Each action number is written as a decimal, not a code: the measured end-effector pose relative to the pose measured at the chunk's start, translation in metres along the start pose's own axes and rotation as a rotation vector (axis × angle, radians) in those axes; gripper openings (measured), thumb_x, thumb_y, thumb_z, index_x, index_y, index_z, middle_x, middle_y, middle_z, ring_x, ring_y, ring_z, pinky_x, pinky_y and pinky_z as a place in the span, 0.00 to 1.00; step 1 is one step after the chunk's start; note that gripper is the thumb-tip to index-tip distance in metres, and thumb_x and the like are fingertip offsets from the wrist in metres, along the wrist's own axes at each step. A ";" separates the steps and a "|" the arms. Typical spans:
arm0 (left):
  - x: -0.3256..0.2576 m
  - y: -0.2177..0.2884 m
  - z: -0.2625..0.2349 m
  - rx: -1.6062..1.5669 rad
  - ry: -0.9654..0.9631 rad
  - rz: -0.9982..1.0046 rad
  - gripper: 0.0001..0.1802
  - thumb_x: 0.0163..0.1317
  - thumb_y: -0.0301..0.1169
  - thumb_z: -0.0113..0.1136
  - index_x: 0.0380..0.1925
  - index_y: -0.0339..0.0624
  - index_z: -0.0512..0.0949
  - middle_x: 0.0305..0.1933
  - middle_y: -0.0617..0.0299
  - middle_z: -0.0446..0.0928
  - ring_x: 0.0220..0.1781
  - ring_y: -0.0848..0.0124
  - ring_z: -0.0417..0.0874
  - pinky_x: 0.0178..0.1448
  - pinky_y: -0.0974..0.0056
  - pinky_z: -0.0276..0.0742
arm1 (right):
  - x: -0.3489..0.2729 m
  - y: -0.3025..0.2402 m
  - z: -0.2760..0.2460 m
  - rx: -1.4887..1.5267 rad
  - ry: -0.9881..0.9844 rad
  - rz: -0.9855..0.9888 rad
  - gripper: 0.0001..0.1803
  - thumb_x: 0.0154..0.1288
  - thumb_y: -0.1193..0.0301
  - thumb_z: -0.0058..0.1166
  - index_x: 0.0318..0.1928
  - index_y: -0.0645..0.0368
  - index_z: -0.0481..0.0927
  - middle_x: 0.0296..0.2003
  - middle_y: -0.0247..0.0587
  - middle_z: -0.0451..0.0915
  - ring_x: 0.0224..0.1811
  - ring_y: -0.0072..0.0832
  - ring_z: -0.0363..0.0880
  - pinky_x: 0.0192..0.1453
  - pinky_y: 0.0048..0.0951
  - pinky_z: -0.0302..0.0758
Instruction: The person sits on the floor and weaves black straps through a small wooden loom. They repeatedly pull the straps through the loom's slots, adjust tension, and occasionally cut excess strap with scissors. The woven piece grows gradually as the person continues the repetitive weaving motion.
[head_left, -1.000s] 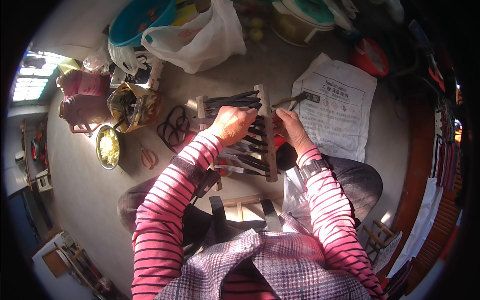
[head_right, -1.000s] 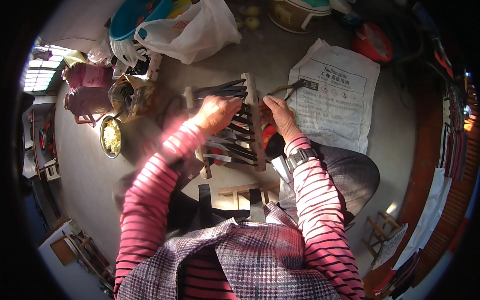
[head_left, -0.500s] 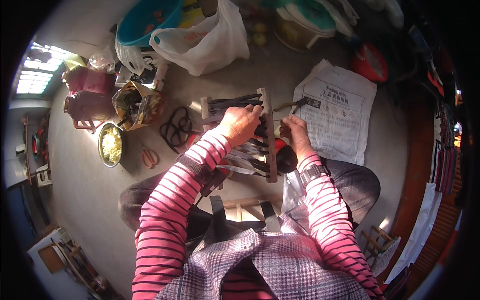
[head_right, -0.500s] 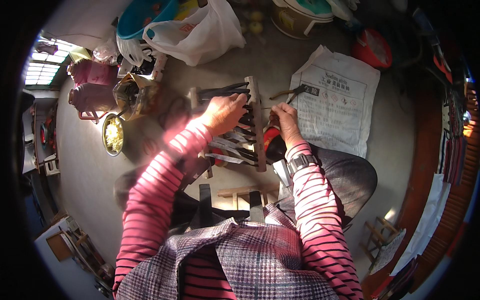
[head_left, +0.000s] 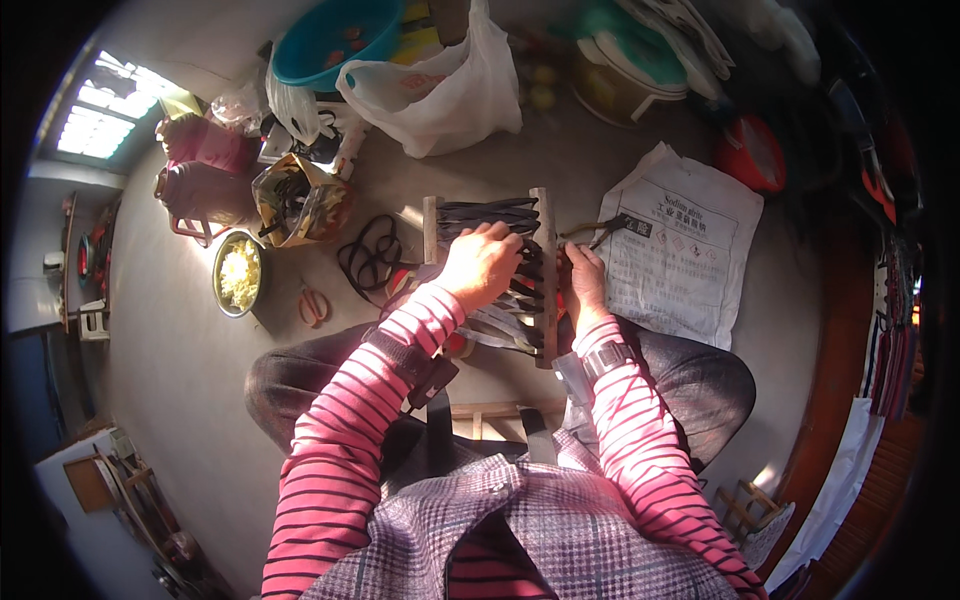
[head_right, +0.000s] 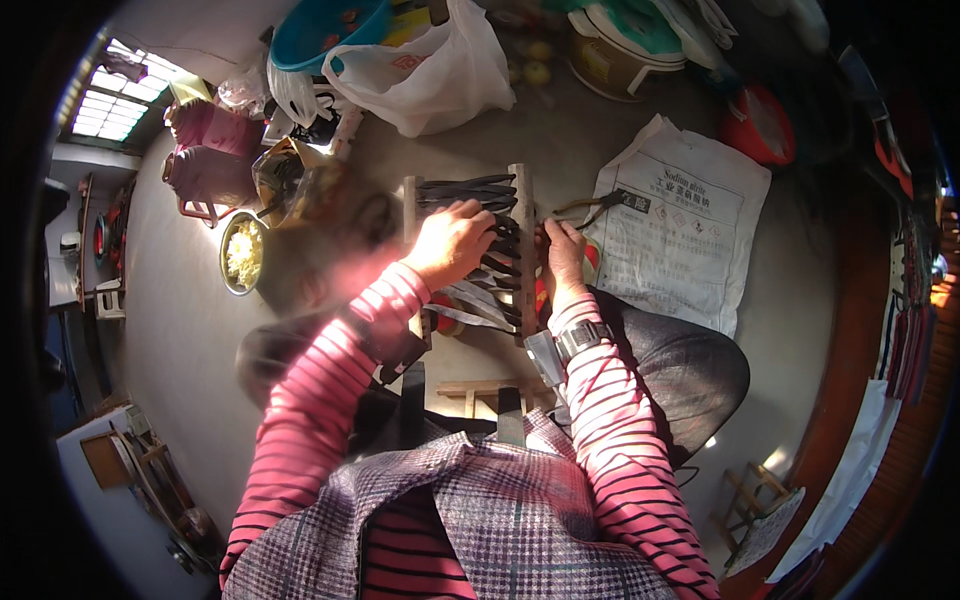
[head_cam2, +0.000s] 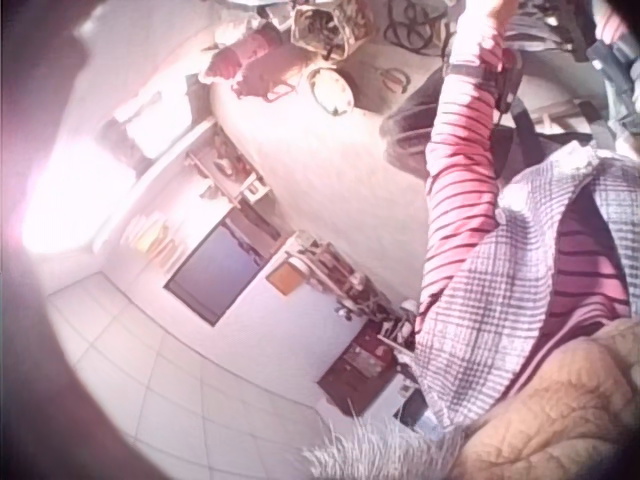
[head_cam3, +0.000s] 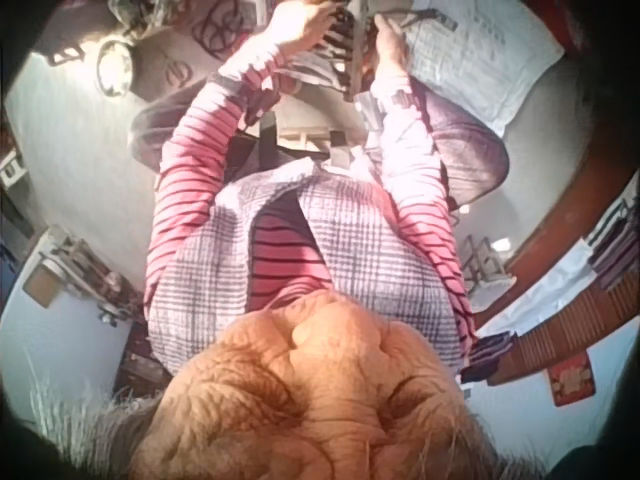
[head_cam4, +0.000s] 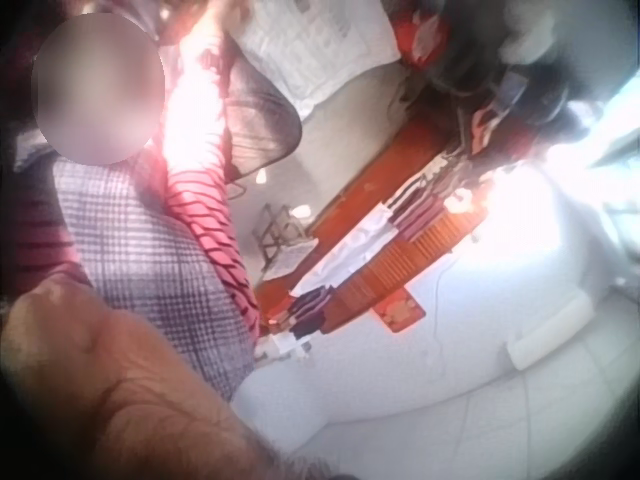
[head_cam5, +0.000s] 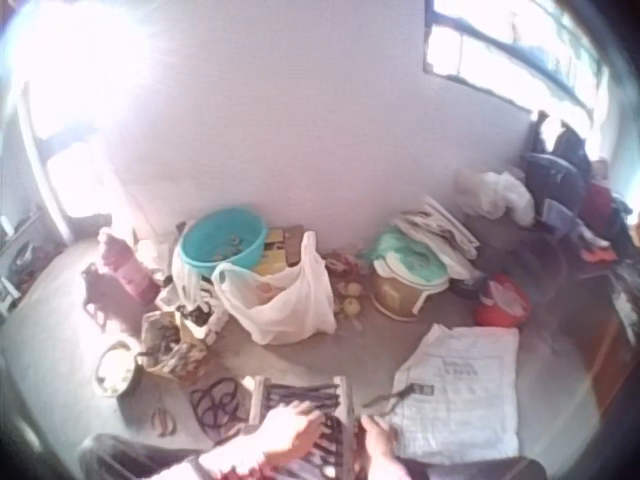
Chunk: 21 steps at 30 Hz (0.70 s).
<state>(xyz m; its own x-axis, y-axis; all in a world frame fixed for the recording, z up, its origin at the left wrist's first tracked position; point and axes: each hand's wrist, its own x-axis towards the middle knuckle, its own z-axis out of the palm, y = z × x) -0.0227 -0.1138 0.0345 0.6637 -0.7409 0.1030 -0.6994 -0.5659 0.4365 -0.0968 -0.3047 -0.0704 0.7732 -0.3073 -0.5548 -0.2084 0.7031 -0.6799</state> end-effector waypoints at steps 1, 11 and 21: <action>-0.006 0.000 -0.003 0.012 0.169 -0.069 0.10 0.56 0.27 0.60 0.39 0.41 0.76 0.41 0.55 0.77 0.45 0.55 0.79 0.48 0.53 0.74 | 0.003 -0.001 0.000 -0.078 0.074 -0.015 0.08 0.70 0.68 0.53 0.34 0.57 0.77 0.27 0.33 0.78 0.26 0.23 0.76 0.31 0.26 0.73; -0.111 -0.008 0.036 -0.020 0.473 -0.946 0.13 0.68 0.37 0.55 0.39 0.37 0.71 0.41 0.48 0.72 0.44 0.51 0.76 0.47 0.52 0.73 | 0.004 0.010 0.012 0.009 0.244 -0.093 0.09 0.69 0.71 0.48 0.32 0.62 0.77 0.26 0.35 0.78 0.23 0.25 0.75 0.29 0.27 0.74; -0.105 -0.008 0.067 -0.104 0.260 -1.030 0.26 0.72 0.52 0.43 0.44 0.36 0.67 0.27 0.41 0.80 0.30 0.43 0.82 0.36 0.46 0.76 | 0.026 0.007 0.015 -0.140 0.274 -0.075 0.09 0.64 0.77 0.46 0.28 0.65 0.77 0.25 0.39 0.78 0.24 0.28 0.75 0.28 0.30 0.72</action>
<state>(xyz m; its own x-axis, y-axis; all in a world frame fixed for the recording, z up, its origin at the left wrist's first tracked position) -0.1045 -0.0558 -0.0392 0.9668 0.1841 -0.1772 0.2492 -0.8324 0.4950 -0.0688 -0.2986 -0.0825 0.6030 -0.5302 -0.5960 -0.2520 0.5823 -0.7729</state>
